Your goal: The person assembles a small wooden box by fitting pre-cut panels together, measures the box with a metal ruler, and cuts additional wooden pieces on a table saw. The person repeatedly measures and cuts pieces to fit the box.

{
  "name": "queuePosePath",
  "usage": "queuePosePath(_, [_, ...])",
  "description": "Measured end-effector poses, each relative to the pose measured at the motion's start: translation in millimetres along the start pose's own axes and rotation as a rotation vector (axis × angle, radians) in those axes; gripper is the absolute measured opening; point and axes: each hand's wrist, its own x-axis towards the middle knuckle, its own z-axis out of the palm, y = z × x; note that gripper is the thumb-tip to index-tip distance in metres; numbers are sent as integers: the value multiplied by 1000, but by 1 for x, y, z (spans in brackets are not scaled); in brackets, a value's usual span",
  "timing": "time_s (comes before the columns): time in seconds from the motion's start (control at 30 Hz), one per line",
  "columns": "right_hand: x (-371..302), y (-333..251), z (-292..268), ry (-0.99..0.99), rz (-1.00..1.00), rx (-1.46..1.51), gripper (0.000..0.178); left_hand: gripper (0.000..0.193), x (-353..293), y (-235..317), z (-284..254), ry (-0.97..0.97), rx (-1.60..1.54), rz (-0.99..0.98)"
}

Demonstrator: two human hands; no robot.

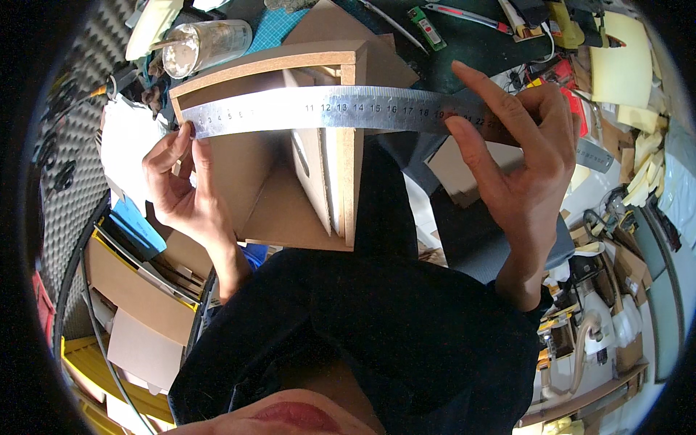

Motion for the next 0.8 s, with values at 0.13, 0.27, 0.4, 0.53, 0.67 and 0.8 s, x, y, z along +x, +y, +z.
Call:
queuePosePath(0.13, [0,1,2,4,-17,5,40,20,-2,-1,0,13,11,-17])
queuePosePath(0.27, [0,3,2,15,-23,29,41,19,-1,-1,1,12,11,-28])
queuePosePath(0.4, [1,1,2,11,-12,36,40,18,-2,-1,1,12,-8,-36])
queuePosePath(0.53, [0,2,3,14,-17,45,40,17,-3,-2,-1,-1,5,-29])
queuePosePath(0.67, [0,2,3,21,-20,37,41,17,-1,-1,-1,-5,9,-25])
queuePosePath(0.8, [1,0,2,16,-24,15,41,17,-1,0,0,16,-8,-25])
